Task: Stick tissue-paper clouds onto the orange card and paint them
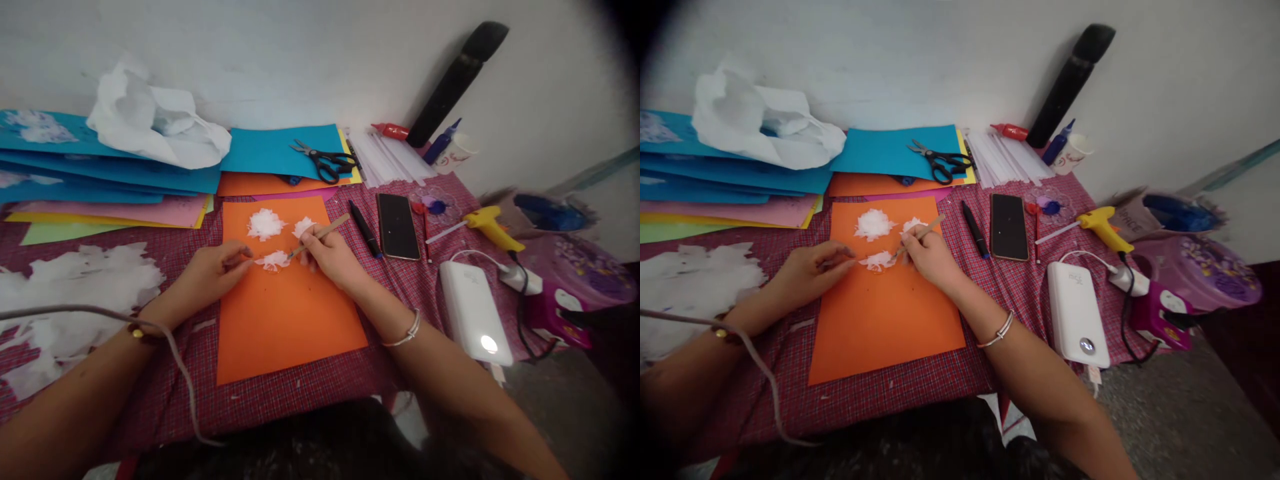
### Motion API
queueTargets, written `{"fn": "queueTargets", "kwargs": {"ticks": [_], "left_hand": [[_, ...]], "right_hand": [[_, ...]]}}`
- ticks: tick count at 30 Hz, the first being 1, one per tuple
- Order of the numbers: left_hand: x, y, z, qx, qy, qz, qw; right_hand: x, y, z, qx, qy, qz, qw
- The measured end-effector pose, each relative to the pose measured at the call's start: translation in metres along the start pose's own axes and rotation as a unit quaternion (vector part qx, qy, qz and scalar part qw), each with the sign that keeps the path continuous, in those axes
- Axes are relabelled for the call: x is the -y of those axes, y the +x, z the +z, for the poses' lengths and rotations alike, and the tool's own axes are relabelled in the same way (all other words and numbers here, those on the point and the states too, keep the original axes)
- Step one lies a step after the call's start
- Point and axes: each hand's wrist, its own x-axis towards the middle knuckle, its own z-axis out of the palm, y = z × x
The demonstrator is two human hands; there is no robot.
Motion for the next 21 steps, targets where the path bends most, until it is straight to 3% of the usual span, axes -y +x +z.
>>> {"fn": "queueTargets", "kwargs": {"ticks": [7,11,14,16,18,21], "left_hand": [[0.0,0.003,0.007,0.021,-0.021,-0.021,0.999],[0.0,0.003,0.006,0.02,-0.047,-0.027,0.998],[0.0,0.002,-0.002,0.011,-0.119,-0.068,0.99],[0.002,0.001,-0.009,0.007,-0.218,-0.106,0.97],[0.004,0.0,-0.015,-0.001,-0.35,-0.131,0.927],[0.006,0.001,-0.018,-0.044,-0.478,-0.145,0.865]], "right_hand": [[-0.006,0.001,0.0,0.021,0.019,0.001,1.0],[-0.002,0.001,-0.002,-0.011,0.052,0.035,0.998],[0.003,0.001,-0.003,-0.035,0.069,0.055,0.995],[0.005,0.0,-0.005,-0.05,0.075,0.059,0.994],[0.008,-0.001,-0.006,-0.05,0.078,0.049,0.994],[0.01,-0.004,-0.008,0.004,0.062,0.015,0.998]]}}
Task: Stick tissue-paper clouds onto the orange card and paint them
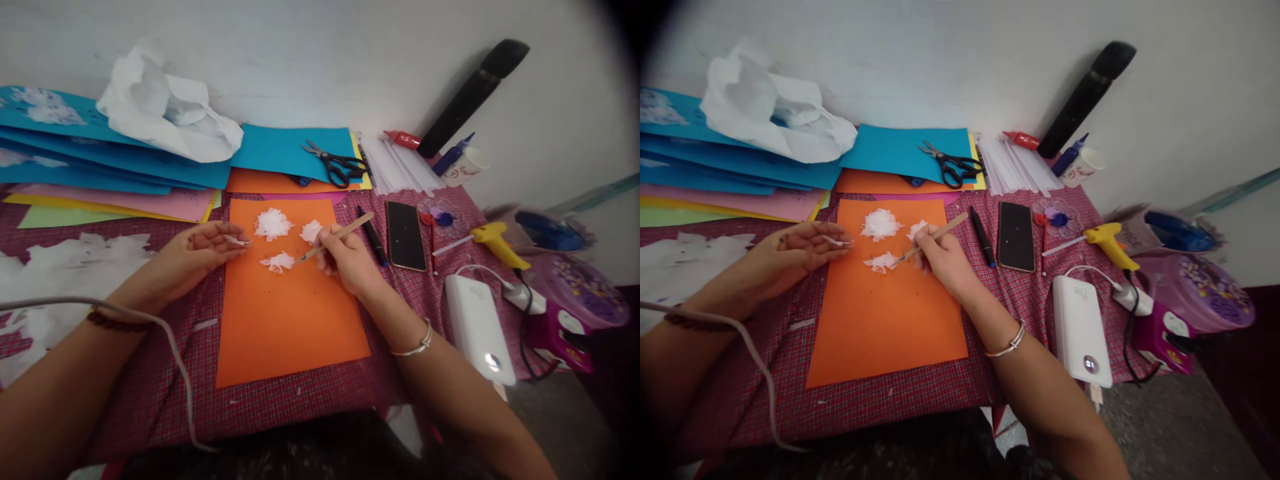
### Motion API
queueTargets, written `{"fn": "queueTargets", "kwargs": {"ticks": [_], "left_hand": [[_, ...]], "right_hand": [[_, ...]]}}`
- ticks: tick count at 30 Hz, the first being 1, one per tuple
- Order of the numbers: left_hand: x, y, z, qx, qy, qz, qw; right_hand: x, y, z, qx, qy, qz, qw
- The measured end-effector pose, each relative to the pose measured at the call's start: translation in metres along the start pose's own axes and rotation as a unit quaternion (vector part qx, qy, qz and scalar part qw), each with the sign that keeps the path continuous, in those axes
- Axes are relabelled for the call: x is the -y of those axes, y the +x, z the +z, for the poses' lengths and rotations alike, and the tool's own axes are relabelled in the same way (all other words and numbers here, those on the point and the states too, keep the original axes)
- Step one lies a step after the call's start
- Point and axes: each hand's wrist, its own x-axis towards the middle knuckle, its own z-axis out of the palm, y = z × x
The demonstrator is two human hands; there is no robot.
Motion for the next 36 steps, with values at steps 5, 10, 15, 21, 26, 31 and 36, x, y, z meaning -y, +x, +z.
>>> {"fn": "queueTargets", "kwargs": {"ticks": [5,10,15,21,26,31,36], "left_hand": [[0.005,0.004,0.005,-0.038,-0.029,-0.028,0.998],[0.007,0.004,0.006,-0.035,-0.031,-0.043,0.998],[0.002,0.0,0.011,-0.047,0.063,0.001,0.997],[0.001,-0.008,0.027,-0.039,0.097,0.037,0.994],[0.003,-0.011,0.035,0.001,0.164,0.058,0.985],[0.004,-0.004,0.027,-0.036,0.199,0.058,0.978],[0.001,0.0,0.023,-0.057,0.148,0.01,0.987]], "right_hand": [[-0.005,-0.001,0.001,0.052,-0.052,-0.029,0.997],[-0.012,0.002,0.003,0.034,-0.051,-0.023,0.998],[-0.015,0.003,0.004,0.032,-0.047,-0.03,0.998],[-0.014,0.004,0.006,0.026,-0.042,-0.013,0.999],[-0.011,0.003,0.005,0.013,-0.025,-0.024,0.999],[-0.006,-0.004,0.007,0.029,-0.031,-0.059,0.997],[-0.008,-0.013,0.013,0.071,-0.147,-0.124,0.979]]}}
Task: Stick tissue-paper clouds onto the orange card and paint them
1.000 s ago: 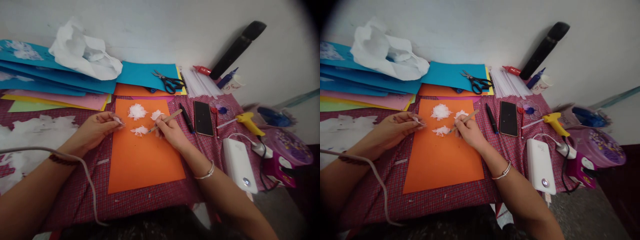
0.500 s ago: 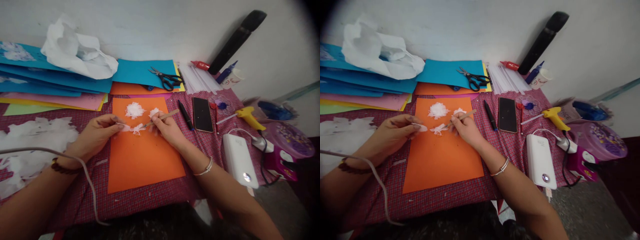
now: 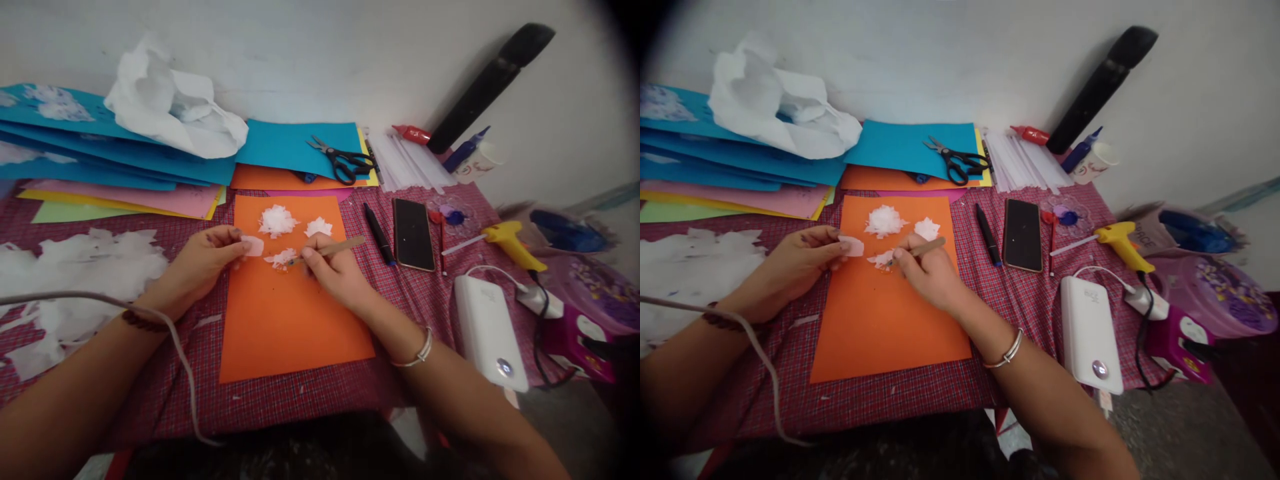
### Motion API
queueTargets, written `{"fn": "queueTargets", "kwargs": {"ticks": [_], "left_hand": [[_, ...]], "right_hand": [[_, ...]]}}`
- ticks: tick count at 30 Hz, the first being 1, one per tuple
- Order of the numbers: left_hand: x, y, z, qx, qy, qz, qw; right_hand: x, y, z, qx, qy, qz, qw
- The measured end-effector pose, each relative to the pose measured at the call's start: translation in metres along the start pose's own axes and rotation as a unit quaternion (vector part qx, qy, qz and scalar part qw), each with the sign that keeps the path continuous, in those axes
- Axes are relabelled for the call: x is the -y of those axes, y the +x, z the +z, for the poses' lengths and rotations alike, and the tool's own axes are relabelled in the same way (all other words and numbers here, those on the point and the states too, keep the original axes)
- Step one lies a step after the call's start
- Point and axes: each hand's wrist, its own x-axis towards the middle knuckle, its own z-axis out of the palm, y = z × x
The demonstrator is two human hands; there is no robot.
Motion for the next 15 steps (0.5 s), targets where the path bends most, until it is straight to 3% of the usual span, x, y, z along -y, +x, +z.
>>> {"fn": "queueTargets", "kwargs": {"ticks": [5,9,15], "left_hand": [[-0.0053,-0.0025,0.003,-0.009,-0.082,-0.034,0.996],[-0.0052,-0.0022,0.0032,0.004,-0.112,-0.04,0.993],[0.0028,0.0003,0.0004,0.024,-0.117,-0.036,0.992]], "right_hand": [[-0.0016,-0.0014,0.0,-0.008,-0.065,-0.044,0.997],[-0.0015,-0.0004,-0.0033,-0.036,-0.052,-0.024,0.998],[-0.0048,0.0008,0.0008,-0.007,-0.029,-0.001,1.0]]}}
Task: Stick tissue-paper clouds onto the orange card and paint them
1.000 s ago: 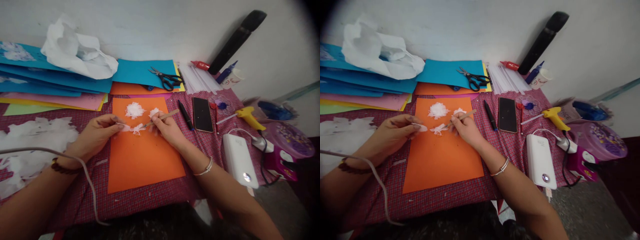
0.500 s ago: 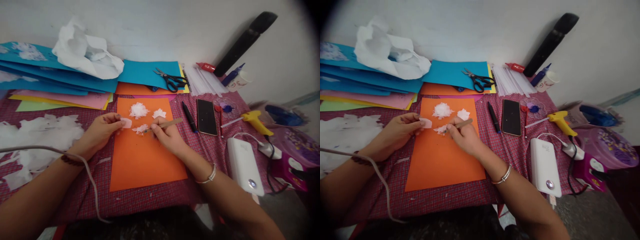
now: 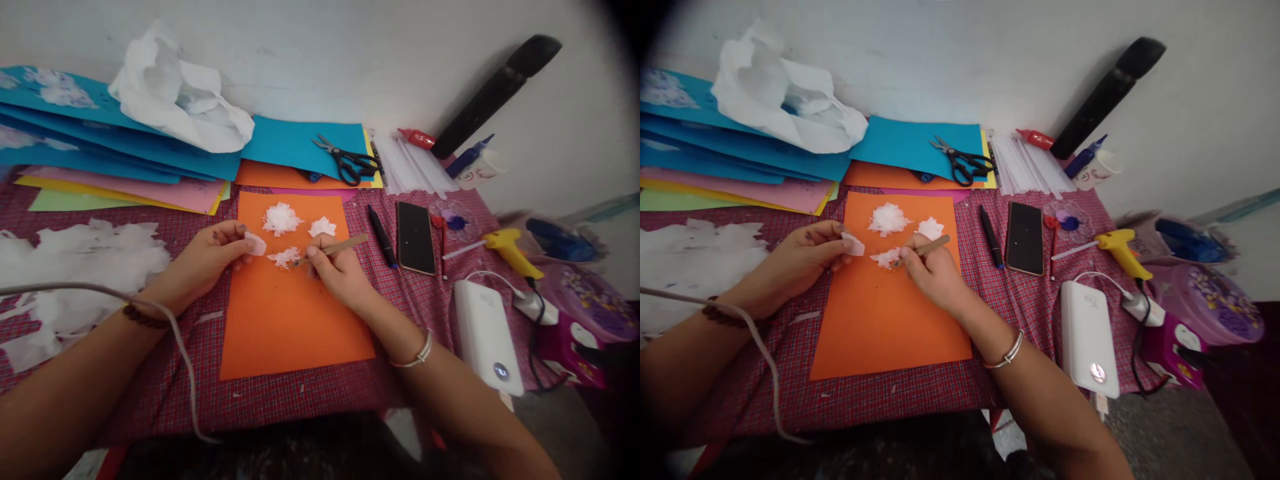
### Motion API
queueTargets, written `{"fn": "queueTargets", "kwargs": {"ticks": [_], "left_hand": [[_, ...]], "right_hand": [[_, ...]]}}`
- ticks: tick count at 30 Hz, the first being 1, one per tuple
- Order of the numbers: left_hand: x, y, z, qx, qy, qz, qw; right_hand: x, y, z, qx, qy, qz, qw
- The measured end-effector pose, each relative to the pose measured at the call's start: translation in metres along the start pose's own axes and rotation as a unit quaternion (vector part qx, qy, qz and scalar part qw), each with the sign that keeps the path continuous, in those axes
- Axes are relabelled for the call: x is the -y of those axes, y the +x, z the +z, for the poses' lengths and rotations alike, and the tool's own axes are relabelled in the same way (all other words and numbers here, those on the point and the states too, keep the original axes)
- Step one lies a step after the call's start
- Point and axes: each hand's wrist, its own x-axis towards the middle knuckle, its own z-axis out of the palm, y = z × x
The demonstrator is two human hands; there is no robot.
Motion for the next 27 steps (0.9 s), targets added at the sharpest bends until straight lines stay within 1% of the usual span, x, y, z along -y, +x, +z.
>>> {"fn": "queueTargets", "kwargs": {"ticks": [6,10,13,15,18,21,24,27], "left_hand": [[0.0035,0.0009,-0.0001,-0.003,-0.001,0.006,1.0],[0.0049,0.0032,0.0014,-0.035,-0.024,0.008,0.999],[0.005,0.0035,0.0022,-0.055,-0.034,0.007,0.998],[0.004,0.0017,0.0021,-0.057,-0.016,0.019,0.998],[0.0016,-0.0026,0.0014,-0.052,0.052,0.049,0.996],[0.0009,-0.0049,0.0007,-0.049,0.09,0.06,0.993],[0.0025,-0.0033,0.0012,-0.052,0.064,0.071,0.994],[0.004,-0.0008,0.003,-0.055,0.037,0.068,0.996]], "right_hand": [[-0.0062,0.0024,0.0043,-0.003,0.047,-0.003,0.999],[-0.0048,0.002,0.0021,-0.019,0.052,-0.01,0.998],[-0.0014,0.0007,-0.0007,-0.028,0.034,-0.02,0.999],[0.0002,-0.0001,-0.002,-0.031,0.013,-0.025,0.999],[0.0008,-0.0005,-0.0023,-0.023,-0.004,-0.033,0.999],[0.0002,-0.0003,-0.0013,-0.017,-0.017,-0.04,0.999],[-0.0009,0.0003,0.0004,-0.009,-0.023,-0.034,0.999],[-0.0021,0.0013,0.0023,0.0,-0.016,-0.023,1.0]]}}
